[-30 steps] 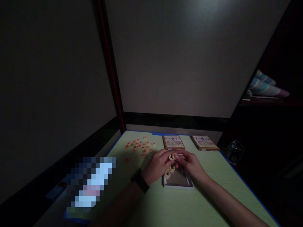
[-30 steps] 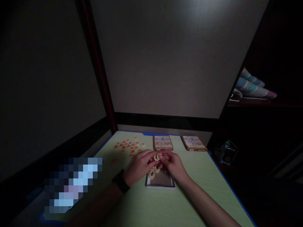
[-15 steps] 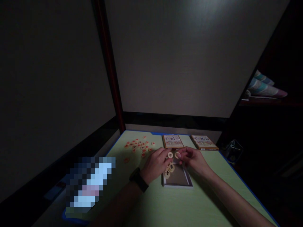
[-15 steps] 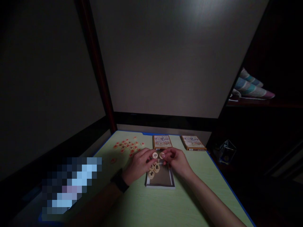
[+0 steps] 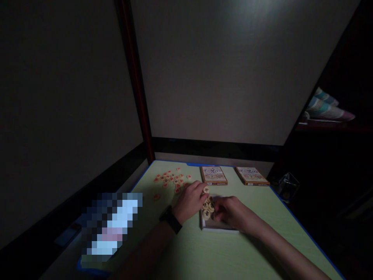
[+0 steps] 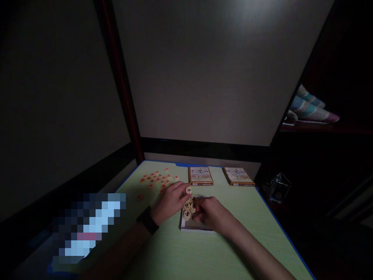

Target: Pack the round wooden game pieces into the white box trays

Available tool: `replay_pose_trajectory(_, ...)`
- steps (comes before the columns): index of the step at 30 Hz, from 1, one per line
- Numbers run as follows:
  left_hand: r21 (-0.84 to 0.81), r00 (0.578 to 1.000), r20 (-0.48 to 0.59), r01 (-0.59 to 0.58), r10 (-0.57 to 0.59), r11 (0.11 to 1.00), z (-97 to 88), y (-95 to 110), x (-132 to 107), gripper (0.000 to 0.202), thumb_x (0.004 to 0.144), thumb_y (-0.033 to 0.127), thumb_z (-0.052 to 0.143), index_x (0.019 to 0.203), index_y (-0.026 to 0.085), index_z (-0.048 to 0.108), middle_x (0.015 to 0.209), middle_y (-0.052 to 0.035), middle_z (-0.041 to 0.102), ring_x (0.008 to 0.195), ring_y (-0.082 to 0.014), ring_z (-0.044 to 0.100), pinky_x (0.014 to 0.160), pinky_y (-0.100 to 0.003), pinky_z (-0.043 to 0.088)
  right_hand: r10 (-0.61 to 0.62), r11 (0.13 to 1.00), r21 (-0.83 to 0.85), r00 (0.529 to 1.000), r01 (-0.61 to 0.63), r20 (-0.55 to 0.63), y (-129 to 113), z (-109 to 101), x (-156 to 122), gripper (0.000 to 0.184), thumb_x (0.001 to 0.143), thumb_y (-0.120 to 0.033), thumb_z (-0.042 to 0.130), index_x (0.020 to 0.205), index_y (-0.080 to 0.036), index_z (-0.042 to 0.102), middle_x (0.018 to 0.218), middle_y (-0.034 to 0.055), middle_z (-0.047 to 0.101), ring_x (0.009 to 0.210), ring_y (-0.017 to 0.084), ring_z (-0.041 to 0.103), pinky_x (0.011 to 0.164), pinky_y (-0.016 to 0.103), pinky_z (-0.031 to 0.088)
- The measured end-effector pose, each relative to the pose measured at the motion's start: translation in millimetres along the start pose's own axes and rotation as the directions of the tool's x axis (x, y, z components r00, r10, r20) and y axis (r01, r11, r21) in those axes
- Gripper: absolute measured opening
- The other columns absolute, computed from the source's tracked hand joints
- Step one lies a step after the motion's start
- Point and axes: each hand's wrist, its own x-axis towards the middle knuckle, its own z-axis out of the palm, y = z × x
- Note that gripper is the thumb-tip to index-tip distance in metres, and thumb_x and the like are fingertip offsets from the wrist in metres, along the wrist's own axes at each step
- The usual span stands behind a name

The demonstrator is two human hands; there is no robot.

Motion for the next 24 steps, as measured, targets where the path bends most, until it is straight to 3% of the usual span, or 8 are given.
replay_pose_trajectory(7, 0.01, 1.0, 0.011, 0.02, -0.02, 1.0, -1.5, 1, 0, 0.026, 0.088, 0.019, 0.061, 0.114, 0.022, 0.066, 0.096, -0.0028, 0.068, 0.087, -0.0169, 0.066, 0.086, -0.028, 0.054, -0.109, 0.991, -0.075, 0.994, 0.107, -0.028, -2, 3, -1, 0.025, 0.057, 0.001, 0.055, 0.068, -0.021, 0.049, 0.072, -0.0022, 0.06, 0.063, 0.012, 0.051, 0.057, 0.021, 0.034)
replay_pose_trajectory(16, 0.008, 1.0, -0.001, -0.002, 0.002, 1.0, 0.8, 0, 0, 0.027, 0.088, 0.021, 0.063, 0.115, 0.022, 0.066, 0.098, -0.0032, 0.069, 0.087, -0.017, 0.066, 0.084, -0.028, 0.055, -0.137, 0.982, -0.139, 0.987, 0.125, -0.084, -6, 5, -2, 0.027, 0.057, 0.0, 0.056, 0.069, -0.022, 0.046, 0.076, 0.0, 0.06, 0.067, 0.014, 0.053, 0.061, 0.023, 0.035)
replay_pose_trajectory(18, 0.003, 1.0, -0.029, -0.009, 0.009, 1.0, 1.4, 0, 0, 0.027, 0.087, 0.022, 0.064, 0.114, 0.022, 0.066, 0.099, -0.0035, 0.07, 0.086, -0.0171, 0.067, 0.083, -0.028, 0.055, -0.123, 0.99, -0.087, 0.985, 0.112, -0.122, -5, 2, -2, 0.022, 0.064, -0.006, 0.06, 0.072, -0.022, 0.047, 0.074, 0.0, 0.061, 0.067, 0.015, 0.054, 0.061, 0.024, 0.037)
replay_pose_trajectory(21, 0.016, 0.996, -0.09, -0.026, 0.027, 1.0, 0.9, 2, 0, 0.023, 0.087, 0.024, 0.066, 0.11, 0.023, 0.068, 0.098, -0.0033, 0.072, 0.086, -0.0172, 0.068, 0.081, -0.028, 0.056, -0.054, 0.989, 0.122, 0.969, 0.086, -0.243, -2, 1, 2, 0.01, 0.081, -0.028, 0.06, 0.082, -0.023, 0.052, 0.073, 0.0009, 0.064, 0.065, 0.016, 0.058, 0.061, 0.026, 0.041)
replay_pose_trajectory(24, 0.046, 0.988, -0.14, -0.061, 0.067, 0.997, -0.7, 7, -1, 0.02, 0.085, 0.025, 0.069, 0.105, 0.022, 0.07, 0.092, -0.0028, 0.075, 0.082, -0.0176, 0.07, 0.077, -0.028, 0.057, 0.075, 0.919, 0.389, 0.935, 0.071, -0.346, 2, 4, 8, 0.033, 0.081, -0.05, 0.061, 0.096, -0.022, 0.055, 0.079, 0.0025, 0.067, 0.064, 0.017, 0.06, 0.059, 0.028, 0.045)
